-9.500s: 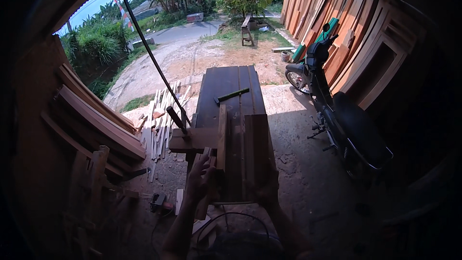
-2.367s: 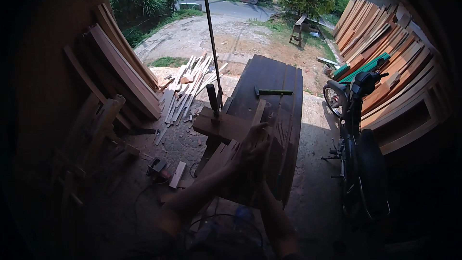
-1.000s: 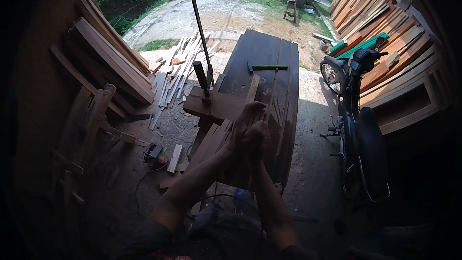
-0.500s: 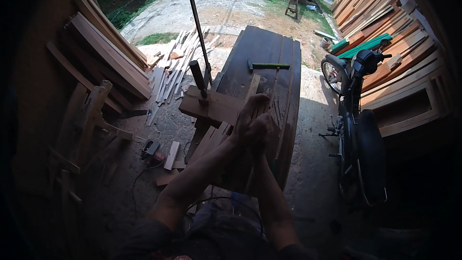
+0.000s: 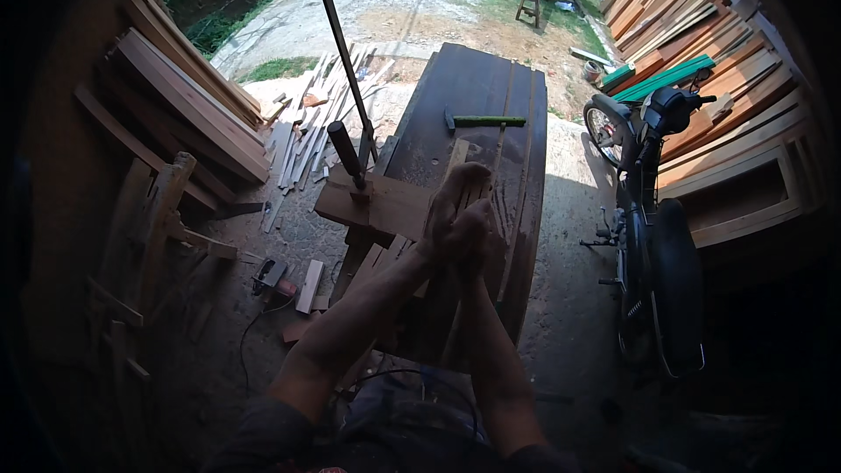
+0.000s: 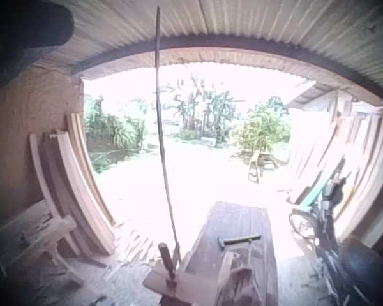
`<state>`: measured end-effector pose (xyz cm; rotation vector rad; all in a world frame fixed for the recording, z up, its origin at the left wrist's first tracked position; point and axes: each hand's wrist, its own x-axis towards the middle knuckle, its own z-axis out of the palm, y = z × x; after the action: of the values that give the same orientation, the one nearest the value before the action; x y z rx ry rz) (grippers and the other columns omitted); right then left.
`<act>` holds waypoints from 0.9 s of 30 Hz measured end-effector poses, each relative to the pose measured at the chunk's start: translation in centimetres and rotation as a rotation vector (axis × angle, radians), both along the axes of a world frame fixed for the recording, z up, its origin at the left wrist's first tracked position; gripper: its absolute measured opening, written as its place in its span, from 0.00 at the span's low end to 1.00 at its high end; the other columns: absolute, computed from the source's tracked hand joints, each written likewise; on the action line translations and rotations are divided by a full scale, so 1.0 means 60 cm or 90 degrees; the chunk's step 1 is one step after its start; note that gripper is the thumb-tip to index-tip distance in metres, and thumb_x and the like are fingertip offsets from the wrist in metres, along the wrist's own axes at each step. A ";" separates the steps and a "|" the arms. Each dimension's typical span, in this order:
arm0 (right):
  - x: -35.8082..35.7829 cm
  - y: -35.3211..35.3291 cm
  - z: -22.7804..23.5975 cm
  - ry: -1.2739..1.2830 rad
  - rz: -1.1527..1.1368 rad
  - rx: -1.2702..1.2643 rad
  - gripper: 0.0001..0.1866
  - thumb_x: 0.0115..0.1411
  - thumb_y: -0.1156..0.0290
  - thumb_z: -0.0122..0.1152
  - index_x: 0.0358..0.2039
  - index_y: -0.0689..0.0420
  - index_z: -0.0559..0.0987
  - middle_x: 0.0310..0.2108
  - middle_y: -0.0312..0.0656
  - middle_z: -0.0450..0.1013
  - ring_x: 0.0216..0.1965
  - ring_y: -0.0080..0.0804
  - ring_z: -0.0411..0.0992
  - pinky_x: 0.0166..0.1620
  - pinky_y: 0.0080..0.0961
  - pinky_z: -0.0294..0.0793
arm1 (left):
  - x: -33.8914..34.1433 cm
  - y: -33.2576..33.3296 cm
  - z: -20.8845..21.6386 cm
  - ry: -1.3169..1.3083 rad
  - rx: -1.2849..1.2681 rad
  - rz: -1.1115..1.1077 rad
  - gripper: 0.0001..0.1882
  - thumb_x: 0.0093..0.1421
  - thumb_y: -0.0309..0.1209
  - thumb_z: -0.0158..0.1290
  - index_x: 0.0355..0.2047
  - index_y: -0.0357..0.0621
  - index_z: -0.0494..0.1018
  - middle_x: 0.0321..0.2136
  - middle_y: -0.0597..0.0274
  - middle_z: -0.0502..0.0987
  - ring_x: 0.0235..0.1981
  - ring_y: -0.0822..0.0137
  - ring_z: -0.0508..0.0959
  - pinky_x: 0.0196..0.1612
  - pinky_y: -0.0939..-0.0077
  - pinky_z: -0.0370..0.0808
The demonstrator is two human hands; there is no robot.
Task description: The person marks wooden pieces with a pencil, fits them together by hand, and uses a hammer to tap them into place on a wooden workbench.
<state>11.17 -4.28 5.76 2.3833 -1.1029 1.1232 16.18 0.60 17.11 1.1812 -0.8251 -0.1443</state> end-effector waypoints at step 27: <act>0.102 -0.044 0.016 -0.055 -0.042 0.290 0.10 0.66 0.66 0.49 0.45 0.54 0.72 0.40 0.38 0.72 0.45 0.34 0.75 0.45 0.29 0.77 | 0.065 -0.060 0.001 -0.034 0.009 0.029 0.21 0.56 0.34 0.53 0.49 0.40 0.69 0.41 0.46 0.75 0.45 0.52 0.78 0.49 0.62 0.73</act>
<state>17.26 -6.90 6.69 2.6205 -1.6014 1.0496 20.06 -2.98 17.20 1.2213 -0.8445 -0.0809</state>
